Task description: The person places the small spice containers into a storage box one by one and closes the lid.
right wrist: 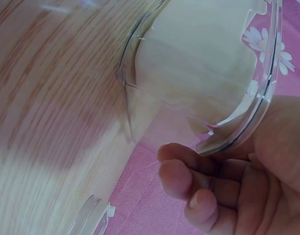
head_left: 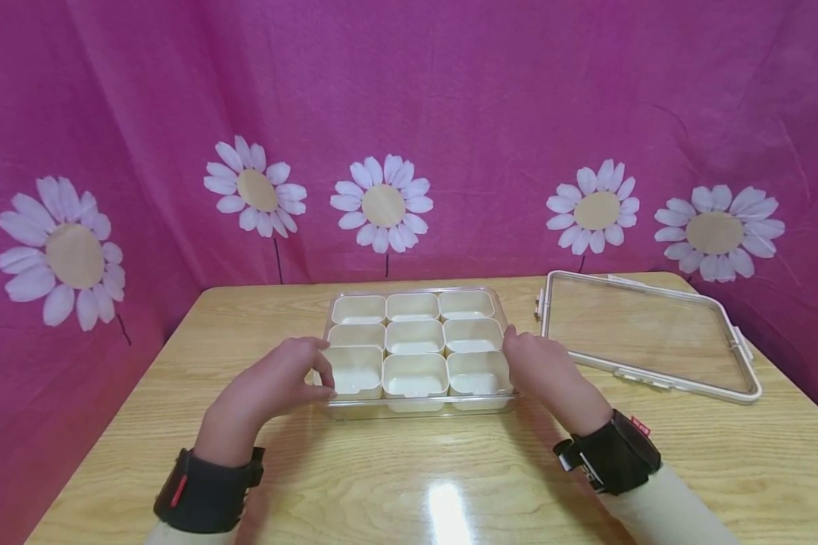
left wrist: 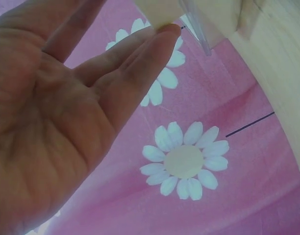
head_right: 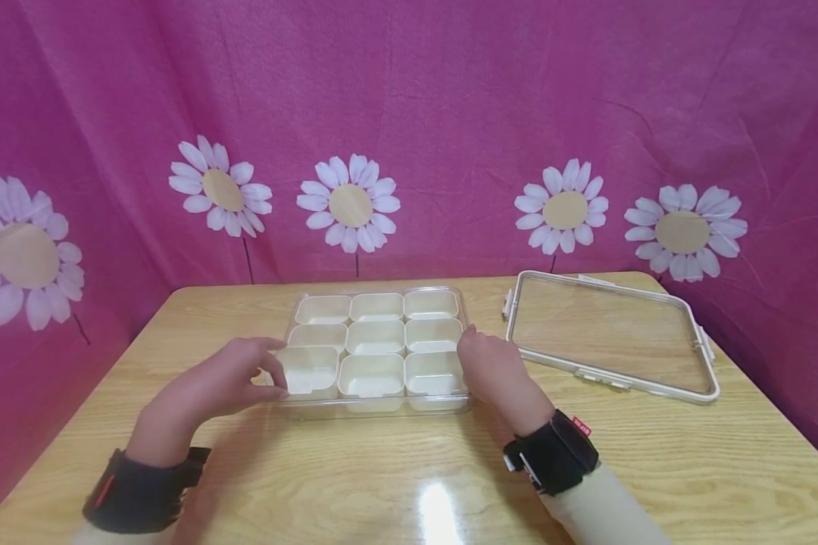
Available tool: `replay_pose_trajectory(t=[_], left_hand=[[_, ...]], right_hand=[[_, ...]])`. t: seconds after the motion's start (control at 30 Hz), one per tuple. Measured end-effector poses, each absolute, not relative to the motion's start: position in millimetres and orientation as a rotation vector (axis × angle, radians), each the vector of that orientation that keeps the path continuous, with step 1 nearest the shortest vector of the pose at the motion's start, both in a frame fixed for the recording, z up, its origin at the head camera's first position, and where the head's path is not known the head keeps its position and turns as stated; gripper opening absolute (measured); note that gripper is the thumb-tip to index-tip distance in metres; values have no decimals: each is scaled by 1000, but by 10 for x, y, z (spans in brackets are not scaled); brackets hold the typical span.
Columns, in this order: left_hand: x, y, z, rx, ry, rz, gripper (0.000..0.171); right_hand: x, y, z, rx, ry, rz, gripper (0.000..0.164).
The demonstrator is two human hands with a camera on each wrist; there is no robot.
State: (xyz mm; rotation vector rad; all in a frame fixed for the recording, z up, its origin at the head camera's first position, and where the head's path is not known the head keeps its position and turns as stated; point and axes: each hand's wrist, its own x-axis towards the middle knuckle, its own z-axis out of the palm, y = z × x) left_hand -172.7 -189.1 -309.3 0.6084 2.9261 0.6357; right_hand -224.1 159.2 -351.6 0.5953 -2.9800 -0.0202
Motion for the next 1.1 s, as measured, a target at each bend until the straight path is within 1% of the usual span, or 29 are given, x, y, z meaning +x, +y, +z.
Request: replay_pose_trajectory(t=[0.23, 0.9, 1.1], left_hand=[[-1758, -1916, -3139, 650, 2898, 649, 7], [-1785, -1867, -3148, 559, 2861, 610, 6], [-1763, -1849, -3137, 482, 2858, 591, 4]], right_hand=[[-2242, 1588, -3513, 589, -2981, -27, 44], [-2247, 1588, -3519, 585, -3004, -19, 47], [-2235, 1584, -3511, 580, -2978, -30, 45]])
